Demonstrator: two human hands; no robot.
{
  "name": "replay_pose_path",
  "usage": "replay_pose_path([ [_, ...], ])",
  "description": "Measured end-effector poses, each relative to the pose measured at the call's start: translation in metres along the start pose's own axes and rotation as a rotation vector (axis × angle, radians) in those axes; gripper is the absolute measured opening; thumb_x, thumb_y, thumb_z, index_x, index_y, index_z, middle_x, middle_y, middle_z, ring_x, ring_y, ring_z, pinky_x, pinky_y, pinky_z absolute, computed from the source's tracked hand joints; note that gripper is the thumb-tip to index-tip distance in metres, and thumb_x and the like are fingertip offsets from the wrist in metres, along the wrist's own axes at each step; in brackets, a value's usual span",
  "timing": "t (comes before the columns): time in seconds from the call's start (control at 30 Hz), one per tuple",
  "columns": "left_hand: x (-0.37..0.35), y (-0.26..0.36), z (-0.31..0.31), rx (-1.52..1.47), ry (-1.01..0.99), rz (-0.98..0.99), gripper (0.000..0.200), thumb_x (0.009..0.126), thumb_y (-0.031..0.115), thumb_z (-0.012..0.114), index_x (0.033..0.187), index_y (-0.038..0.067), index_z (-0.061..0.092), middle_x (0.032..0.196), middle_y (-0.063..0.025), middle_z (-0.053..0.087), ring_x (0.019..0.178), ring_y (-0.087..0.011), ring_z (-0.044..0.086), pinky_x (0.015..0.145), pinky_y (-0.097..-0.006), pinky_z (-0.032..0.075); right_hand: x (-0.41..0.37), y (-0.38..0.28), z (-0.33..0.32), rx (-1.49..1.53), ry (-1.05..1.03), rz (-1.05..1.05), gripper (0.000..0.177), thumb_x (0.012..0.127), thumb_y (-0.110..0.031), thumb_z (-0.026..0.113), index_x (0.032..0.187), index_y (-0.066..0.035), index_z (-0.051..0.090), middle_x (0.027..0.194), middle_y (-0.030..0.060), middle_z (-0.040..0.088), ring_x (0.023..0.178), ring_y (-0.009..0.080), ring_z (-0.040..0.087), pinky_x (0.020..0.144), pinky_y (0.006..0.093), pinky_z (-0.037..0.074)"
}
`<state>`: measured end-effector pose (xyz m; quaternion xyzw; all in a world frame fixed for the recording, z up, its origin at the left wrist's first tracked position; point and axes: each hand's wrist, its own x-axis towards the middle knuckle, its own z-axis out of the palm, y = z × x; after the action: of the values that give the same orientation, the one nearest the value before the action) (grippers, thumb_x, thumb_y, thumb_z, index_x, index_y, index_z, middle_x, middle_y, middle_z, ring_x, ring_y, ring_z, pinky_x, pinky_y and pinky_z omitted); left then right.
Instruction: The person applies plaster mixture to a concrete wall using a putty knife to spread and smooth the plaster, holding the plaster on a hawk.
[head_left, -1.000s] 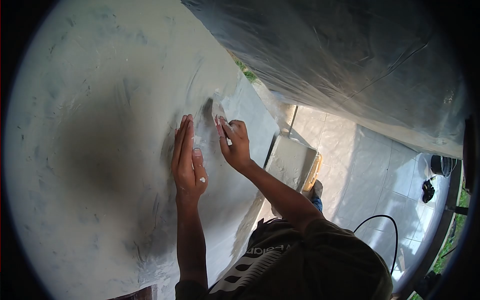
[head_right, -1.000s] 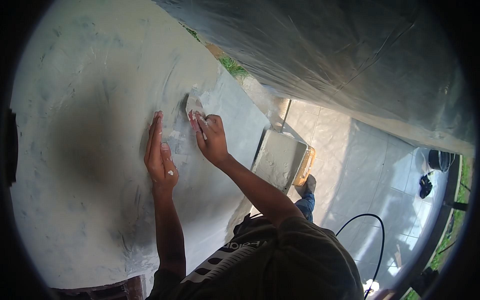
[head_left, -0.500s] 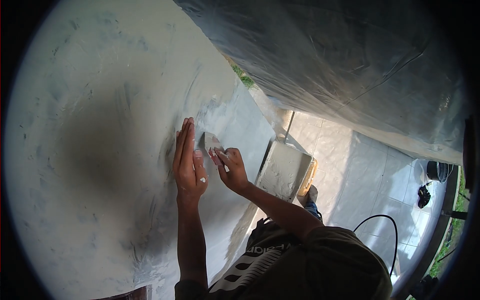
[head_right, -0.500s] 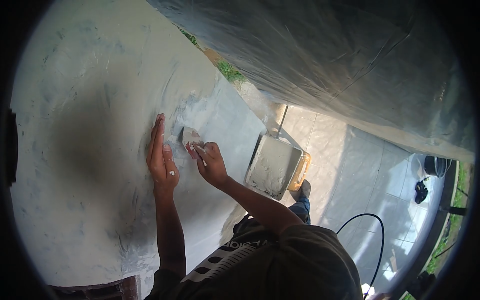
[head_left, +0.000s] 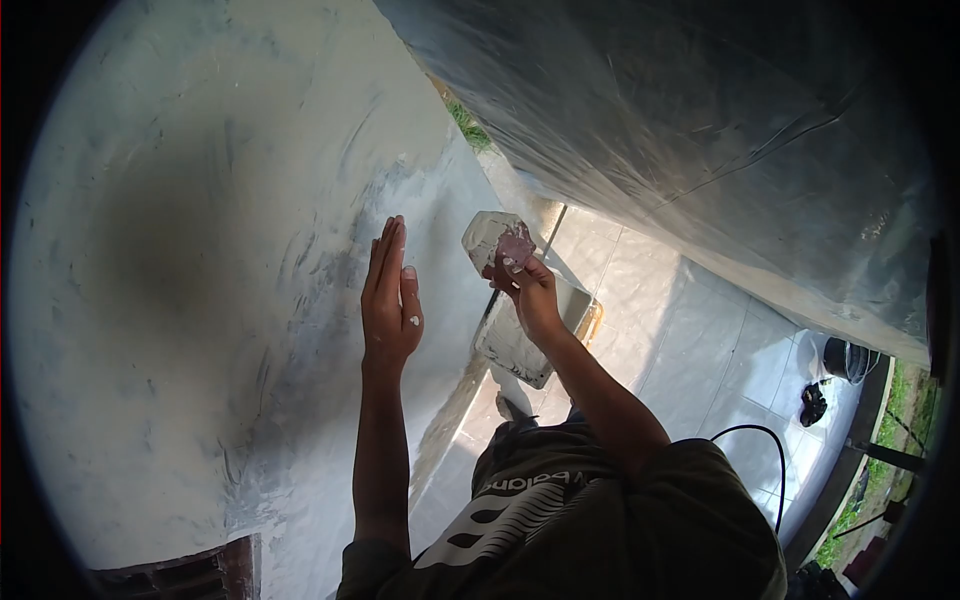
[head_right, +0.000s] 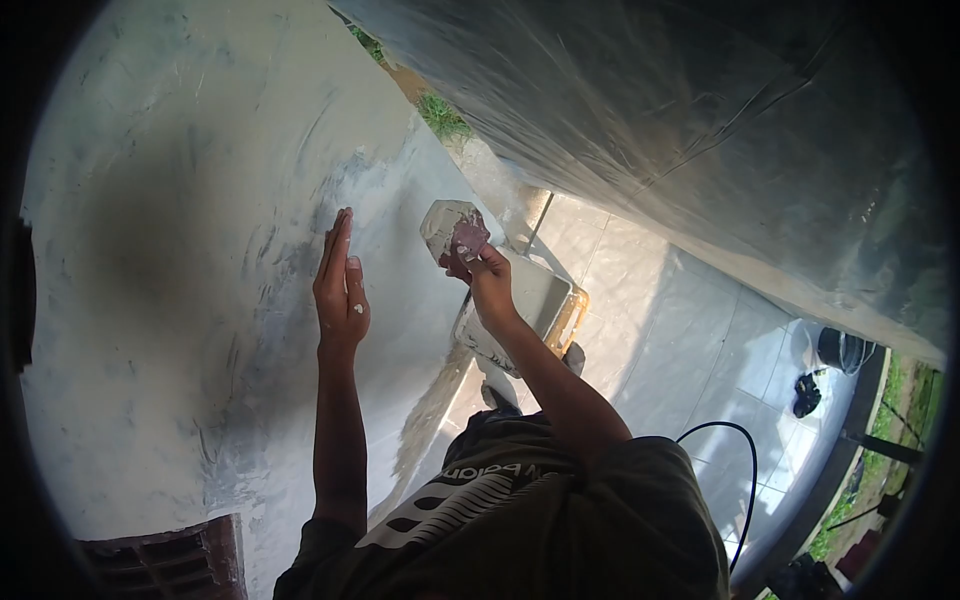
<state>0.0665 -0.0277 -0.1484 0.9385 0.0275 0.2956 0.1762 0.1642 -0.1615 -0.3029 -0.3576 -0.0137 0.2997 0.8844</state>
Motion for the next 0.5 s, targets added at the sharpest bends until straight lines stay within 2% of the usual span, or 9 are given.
replay_pose_path([
  [0.17, -0.026, -0.003, 0.004, -0.020, -0.057, 0.003, 0.044, 0.100, 0.006, 0.040, 0.141, -0.006, 0.045, 0.146, -0.0222, 0.048, 0.140, -0.0353, 0.042, 0.118, -0.0480, 0.030, -0.032, 0.008, -0.009, -0.023, 0.021, -0.009, 0.022, 0.100, -0.008, 0.054, 0.119, -0.002, 0.064, 0.106, 0.0102, 0.071, 0.101, 0.0252, 0.070, 0.087, 0.0362, 0.054],
  [0.23, -0.041, -0.008, 0.003, -0.021, -0.068, 0.034, 0.044, 0.100, 0.007, 0.041, 0.141, -0.006, 0.045, 0.146, -0.0222, 0.048, 0.140, -0.0350, 0.042, 0.118, -0.0481, 0.030, -0.048, 0.018, -0.011, 0.026, 0.032, -0.061, 0.022, 0.099, -0.007, 0.056, 0.119, -0.001, 0.065, 0.106, 0.0099, 0.071, 0.097, 0.0231, 0.071, 0.082, 0.0328, 0.055],
  [0.37, -0.075, -0.008, -0.007, -0.070, -0.094, 0.034, 0.044, 0.099, 0.007, 0.042, 0.141, -0.006, 0.045, 0.145, -0.0234, 0.049, 0.139, -0.0359, 0.043, 0.117, -0.0486, 0.030, -0.089, 0.037, -0.012, 0.035, 0.064, -0.073, 0.021, 0.099, -0.006, 0.056, 0.116, 0.003, 0.063, 0.108, 0.0130, 0.070, 0.101, 0.0259, 0.071, 0.091, 0.0372, 0.056],
  [0.5, -0.107, -0.009, -0.011, -0.099, -0.127, 0.046, 0.043, 0.099, 0.006, 0.043, 0.141, -0.006, 0.045, 0.144, -0.0244, 0.049, 0.138, -0.0369, 0.043, 0.117, -0.0481, 0.031, -0.126, 0.061, -0.020, 0.121, 0.072, -0.084, 0.018, 0.098, -0.004, 0.057, 0.114, 0.001, 0.065, 0.107, 0.0117, 0.070, 0.101, 0.0284, 0.070, 0.095, 0.0375, 0.056],
])
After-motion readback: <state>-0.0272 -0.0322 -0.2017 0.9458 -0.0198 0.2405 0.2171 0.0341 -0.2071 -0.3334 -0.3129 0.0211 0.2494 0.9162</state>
